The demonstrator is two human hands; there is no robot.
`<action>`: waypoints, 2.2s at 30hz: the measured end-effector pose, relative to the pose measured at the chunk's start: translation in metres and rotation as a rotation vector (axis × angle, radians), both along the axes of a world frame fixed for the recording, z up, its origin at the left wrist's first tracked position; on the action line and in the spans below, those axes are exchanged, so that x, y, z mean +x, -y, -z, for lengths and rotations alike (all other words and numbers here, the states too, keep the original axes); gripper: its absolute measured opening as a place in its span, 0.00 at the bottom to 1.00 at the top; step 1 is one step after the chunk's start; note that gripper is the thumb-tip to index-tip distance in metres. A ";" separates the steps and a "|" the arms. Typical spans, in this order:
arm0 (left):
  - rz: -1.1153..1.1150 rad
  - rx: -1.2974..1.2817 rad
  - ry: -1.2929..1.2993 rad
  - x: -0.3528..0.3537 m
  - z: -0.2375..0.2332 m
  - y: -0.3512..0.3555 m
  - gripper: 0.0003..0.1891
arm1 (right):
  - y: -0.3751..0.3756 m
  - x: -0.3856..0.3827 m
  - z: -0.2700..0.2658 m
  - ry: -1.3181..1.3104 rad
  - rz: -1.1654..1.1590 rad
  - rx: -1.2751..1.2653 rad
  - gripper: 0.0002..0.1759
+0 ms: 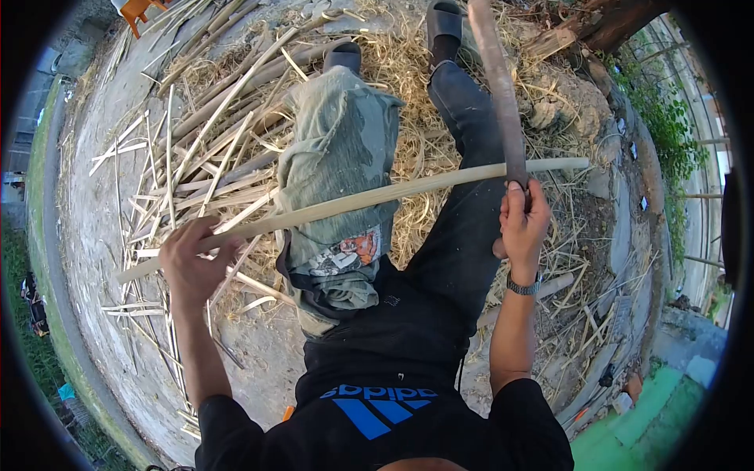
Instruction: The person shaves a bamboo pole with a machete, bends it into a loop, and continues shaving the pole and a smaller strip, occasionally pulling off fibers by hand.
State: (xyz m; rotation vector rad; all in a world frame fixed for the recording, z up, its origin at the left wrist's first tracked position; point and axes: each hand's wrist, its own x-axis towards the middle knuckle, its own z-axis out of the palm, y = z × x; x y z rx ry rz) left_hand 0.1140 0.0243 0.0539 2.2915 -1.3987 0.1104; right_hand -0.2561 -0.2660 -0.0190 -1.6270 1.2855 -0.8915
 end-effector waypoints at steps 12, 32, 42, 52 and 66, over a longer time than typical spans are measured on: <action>-0.103 0.020 -0.524 0.067 0.048 -0.044 0.21 | 0.039 -0.018 -0.041 0.048 0.189 -0.186 0.16; -0.023 0.136 -0.622 0.079 0.064 -0.029 0.31 | 0.049 0.068 -0.005 -0.017 0.160 -0.262 0.17; -0.125 0.249 -0.570 0.063 0.051 -0.037 0.35 | -0.031 0.103 -0.020 -0.082 -0.234 -0.417 0.13; -0.095 0.221 -0.488 0.025 0.020 0.015 0.38 | -0.056 0.123 -0.005 0.012 -0.308 -0.287 0.12; -0.201 0.230 -0.452 -0.021 0.005 0.052 0.25 | -0.060 0.127 0.000 0.103 -0.321 -0.210 0.10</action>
